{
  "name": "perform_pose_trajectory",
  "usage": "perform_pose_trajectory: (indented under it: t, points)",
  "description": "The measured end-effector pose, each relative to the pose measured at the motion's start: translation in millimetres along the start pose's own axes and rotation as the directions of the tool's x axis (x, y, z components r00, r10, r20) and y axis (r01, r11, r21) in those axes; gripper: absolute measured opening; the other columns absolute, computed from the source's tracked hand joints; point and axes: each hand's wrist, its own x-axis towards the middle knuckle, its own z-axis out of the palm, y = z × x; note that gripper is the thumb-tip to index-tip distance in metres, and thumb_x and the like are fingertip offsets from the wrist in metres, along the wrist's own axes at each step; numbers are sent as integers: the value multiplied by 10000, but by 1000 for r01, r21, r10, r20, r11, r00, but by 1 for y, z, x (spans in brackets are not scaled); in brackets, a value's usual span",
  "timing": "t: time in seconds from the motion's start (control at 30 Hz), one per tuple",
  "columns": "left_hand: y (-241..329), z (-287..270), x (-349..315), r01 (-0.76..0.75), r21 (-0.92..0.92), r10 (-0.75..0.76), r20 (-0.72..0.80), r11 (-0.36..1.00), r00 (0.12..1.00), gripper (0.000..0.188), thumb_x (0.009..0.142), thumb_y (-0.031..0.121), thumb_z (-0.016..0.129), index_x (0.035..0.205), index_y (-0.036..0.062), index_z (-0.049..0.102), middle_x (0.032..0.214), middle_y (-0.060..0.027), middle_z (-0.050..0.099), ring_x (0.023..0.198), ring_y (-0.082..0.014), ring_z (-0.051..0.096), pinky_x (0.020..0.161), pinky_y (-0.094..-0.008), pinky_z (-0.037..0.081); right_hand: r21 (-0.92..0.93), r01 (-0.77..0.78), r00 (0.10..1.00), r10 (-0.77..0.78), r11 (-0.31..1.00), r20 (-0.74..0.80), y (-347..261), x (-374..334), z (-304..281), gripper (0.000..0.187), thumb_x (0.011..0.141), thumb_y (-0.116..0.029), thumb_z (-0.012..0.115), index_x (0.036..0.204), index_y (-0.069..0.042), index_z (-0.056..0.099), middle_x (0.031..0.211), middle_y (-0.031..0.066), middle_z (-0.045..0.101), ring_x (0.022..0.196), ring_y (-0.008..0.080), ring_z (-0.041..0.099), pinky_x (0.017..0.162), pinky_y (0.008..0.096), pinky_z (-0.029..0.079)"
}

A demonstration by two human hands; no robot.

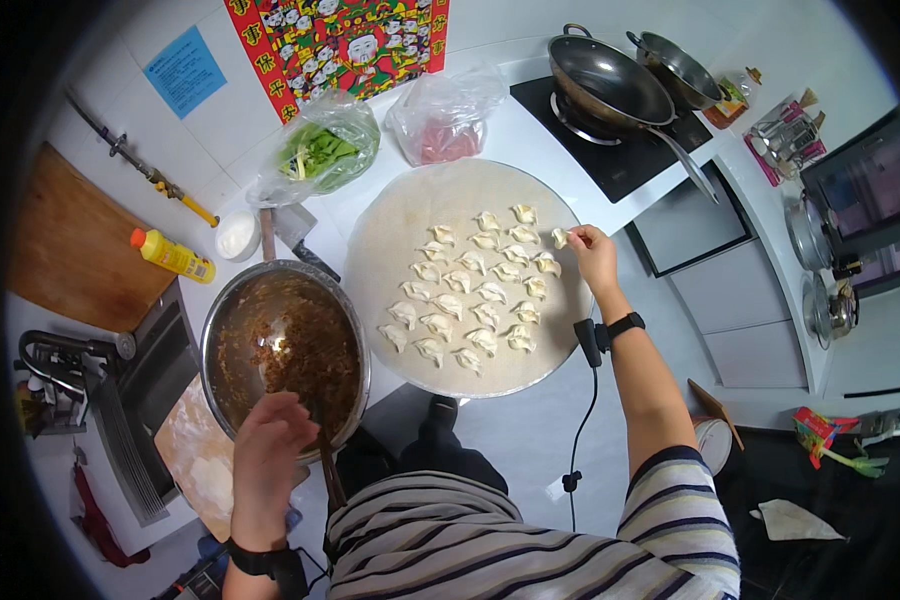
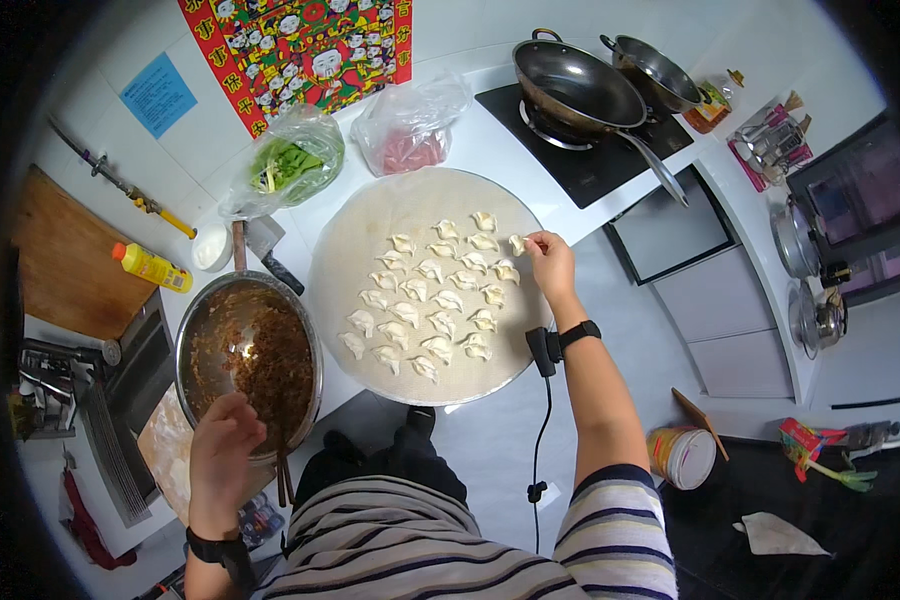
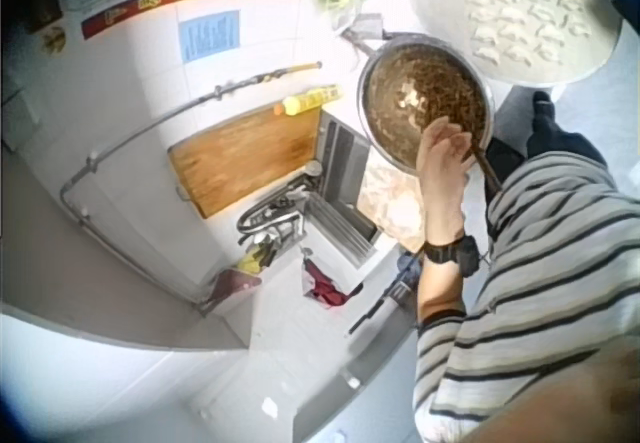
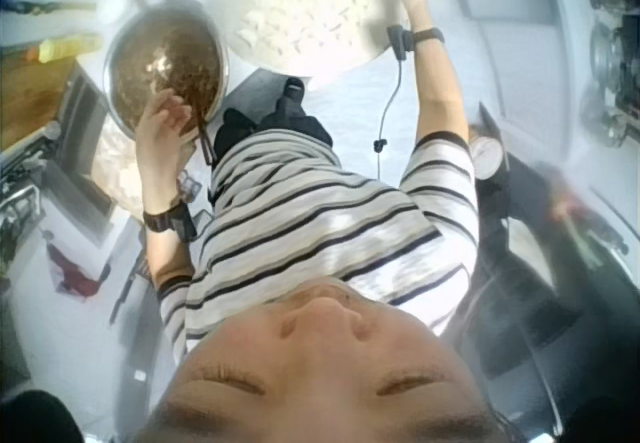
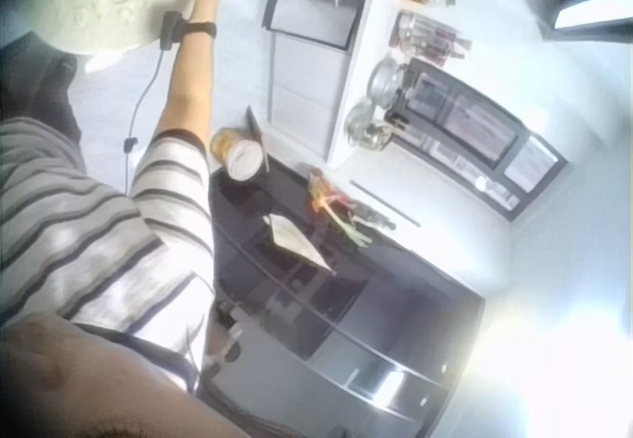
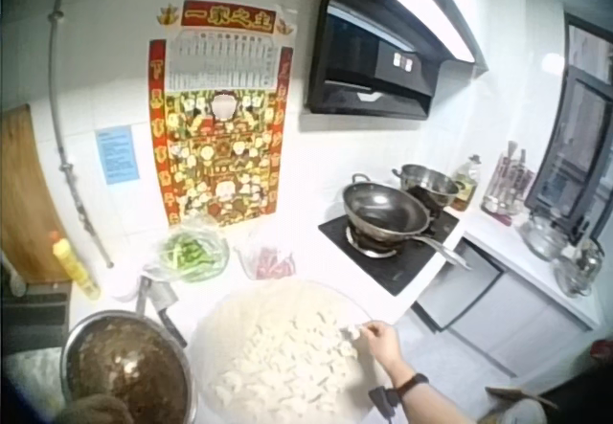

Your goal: The person scoops a meat mixture from a bowl using chopsticks, places it onto a dough wrapper, and folds the dough to seal it by hand. They place the finished dumpling onto a tray with others and repeat the process.

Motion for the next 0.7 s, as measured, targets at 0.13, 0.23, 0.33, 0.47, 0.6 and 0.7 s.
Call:
perform_pose_trajectory:
  t: [0.13,0.23,0.33,0.47,0.6,0.7]
  points:
    - [1,-11,-8,-36,-17,33,-157,999,987,272,799,58,440,1054,1,514,891,-82,548,727,-167,592,690,-269,485,-254,-15,993,44,967,109,13,16,6,117,774,-112,614,831,-12,632,752,116,630,652,207,595,637,290,468]
    - [3,-38,-29,-86,-51,65,-326,995,943,265,809,39,412,1047,-13,518,870,-91,564,718,-168,601,670,-263,509,-298,213,977,-196,931,84,24,19,19,126,765,-112,625,813,4,621,706,102,624,628,167,589,610,271,465]
    - [-5,-79,-61,-118,-42,75,-552,992,830,246,845,63,424,1056,6,535,877,-88,591,755,-176,615,697,-273,520,-313,230,973,-205,922,111,19,11,22,185,789,-144,577,897,2,612,791,152,623,724,227,602,671,313,469]
    - [-12,-153,-79,-156,108,185,-712,982,677,236,843,65,469,1061,35,553,879,-50,598,731,-156,614,660,-247,492,-193,-3,977,45,981,211,17,9,2,261,843,-187,560,1012,11,573,863,70,615,764,131,565,692,268,466]
    - [-29,-246,-108,-66,220,228,-886,973,403,190,831,40,479,1004,39,558,850,-35,586,690,-123,589,602,-215,443,-272,217,966,-165,937,201,57,35,-11,306,847,-124,549,1137,-27,535,1035,96,600,892,169,568,802,296,452]
    - [-65,-316,-128,127,281,200,-875,951,442,212,805,22,500,1007,63,546,828,-14,589,687,-108,578,587,-219,434,-216,310,944,-273,926,184,1,18,2,302,871,-53,497,1170,-13,507,1114,93,568,1018,180,535,885,301,413]
